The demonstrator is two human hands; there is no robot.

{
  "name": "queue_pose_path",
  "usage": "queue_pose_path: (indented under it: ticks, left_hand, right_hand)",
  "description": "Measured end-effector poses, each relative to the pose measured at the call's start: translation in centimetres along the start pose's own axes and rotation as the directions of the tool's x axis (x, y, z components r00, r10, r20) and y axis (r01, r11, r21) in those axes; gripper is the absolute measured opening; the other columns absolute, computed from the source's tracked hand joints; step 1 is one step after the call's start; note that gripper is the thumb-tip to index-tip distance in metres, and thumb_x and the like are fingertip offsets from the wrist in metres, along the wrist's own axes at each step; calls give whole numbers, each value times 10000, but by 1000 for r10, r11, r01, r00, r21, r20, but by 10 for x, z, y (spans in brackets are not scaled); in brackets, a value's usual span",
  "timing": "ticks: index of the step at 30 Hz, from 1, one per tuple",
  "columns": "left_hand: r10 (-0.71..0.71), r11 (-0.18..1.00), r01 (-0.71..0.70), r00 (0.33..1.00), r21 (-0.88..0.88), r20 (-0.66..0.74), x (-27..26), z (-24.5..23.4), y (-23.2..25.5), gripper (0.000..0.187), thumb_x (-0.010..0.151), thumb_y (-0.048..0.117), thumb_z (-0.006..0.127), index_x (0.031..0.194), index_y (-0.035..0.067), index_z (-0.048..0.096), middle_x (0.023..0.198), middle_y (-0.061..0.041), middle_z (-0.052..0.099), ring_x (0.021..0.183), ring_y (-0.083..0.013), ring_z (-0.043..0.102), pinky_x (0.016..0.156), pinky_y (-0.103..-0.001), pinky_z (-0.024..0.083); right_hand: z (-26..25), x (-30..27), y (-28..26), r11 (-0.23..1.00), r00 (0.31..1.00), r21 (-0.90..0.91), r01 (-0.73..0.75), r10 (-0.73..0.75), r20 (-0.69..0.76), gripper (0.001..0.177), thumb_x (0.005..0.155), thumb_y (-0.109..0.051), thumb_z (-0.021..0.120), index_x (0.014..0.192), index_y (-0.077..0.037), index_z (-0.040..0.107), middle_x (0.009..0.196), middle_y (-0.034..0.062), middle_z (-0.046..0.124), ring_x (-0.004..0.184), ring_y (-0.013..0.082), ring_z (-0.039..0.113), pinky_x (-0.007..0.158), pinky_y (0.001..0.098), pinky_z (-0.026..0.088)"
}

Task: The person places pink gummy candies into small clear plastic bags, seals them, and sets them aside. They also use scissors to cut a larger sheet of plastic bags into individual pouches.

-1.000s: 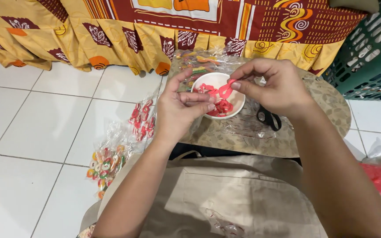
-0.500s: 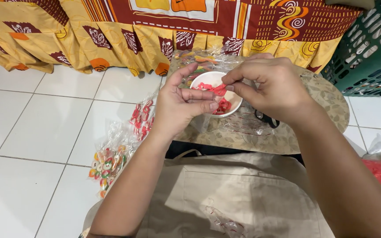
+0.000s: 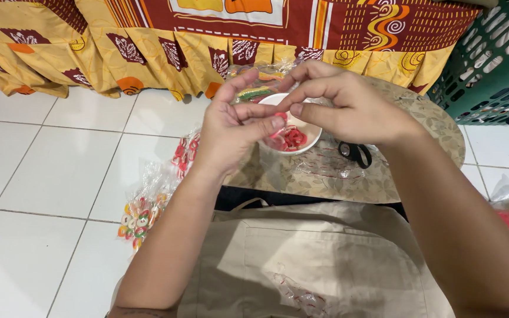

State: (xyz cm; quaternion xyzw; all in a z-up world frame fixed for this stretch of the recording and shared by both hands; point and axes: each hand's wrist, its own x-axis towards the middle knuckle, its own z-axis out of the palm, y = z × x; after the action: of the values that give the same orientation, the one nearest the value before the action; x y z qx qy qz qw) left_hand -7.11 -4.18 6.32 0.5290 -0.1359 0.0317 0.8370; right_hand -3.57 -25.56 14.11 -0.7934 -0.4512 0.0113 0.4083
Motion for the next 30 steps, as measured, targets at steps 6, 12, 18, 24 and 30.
queue_pose_path:
  ticks: [6, 12, 18, 24, 30]
  left_hand:
    - [-62, 991, 56, 997, -121, -43, -1, -17, 1, 790, 847, -56, 747, 1517, 15, 333, 1056, -158, 760, 963, -212, 756, 818, -343, 635]
    - [-202, 977, 203, 979, -67, 30, -6, -43, -12, 694, 825, -88, 784, 1446, -42, 476, 968, -150, 748, 859, -193, 743, 733, -319, 609]
    - [-157, 984, 163, 984, 78, -85, -10, -60, -23, 733, 773, -118, 794, 1426, -25, 475, 1006, -156, 765, 869, -165, 736, 754, -309, 623]
    - [-129, 978, 141, 988, 156, -84, -14, -57, -29, 812, 764, -126, 790, 1481, -13, 427, 1041, -165, 754, 911, -156, 733, 792, -296, 622]
    - [-83, 954, 94, 995, 286, -49, -17, -51, -25, 857, 773, -112, 802, 1514, 15, 390, 1058, -177, 777, 916, -162, 746, 823, -279, 610]
  right_hand:
    - [23, 20, 20, 994, 997, 80, 80, -80, -9, 169, 906, -135, 789, 1069, -93, 764, 1261, 65, 657, 1261, 216, 603, 1074, 366, 475]
    - [36, 30, 51, 995, 997, 81, 57, -52, -51, 153, 919, -150, 800, 1052, -75, 781, 1177, 53, 696, 1196, 198, 642, 1025, 364, 505]
    - [73, 51, 105, 960, 963, -99, -263, 254, -90, 364, 782, -59, 802, 1139, -73, 735, 1025, 72, 734, 768, 210, 687, 728, 339, 561]
    - [105, 53, 144, 956, 994, -277, -97, 81, -70, 373, 752, 32, 764, 1121, -25, 754, 1022, 136, 762, 877, 218, 728, 823, 335, 576]
    - [55, 36, 126, 979, 957, 35, -199, 202, -207, 203, 853, 44, 711, 1035, -20, 777, 1030, 106, 757, 917, 152, 720, 815, 288, 594]
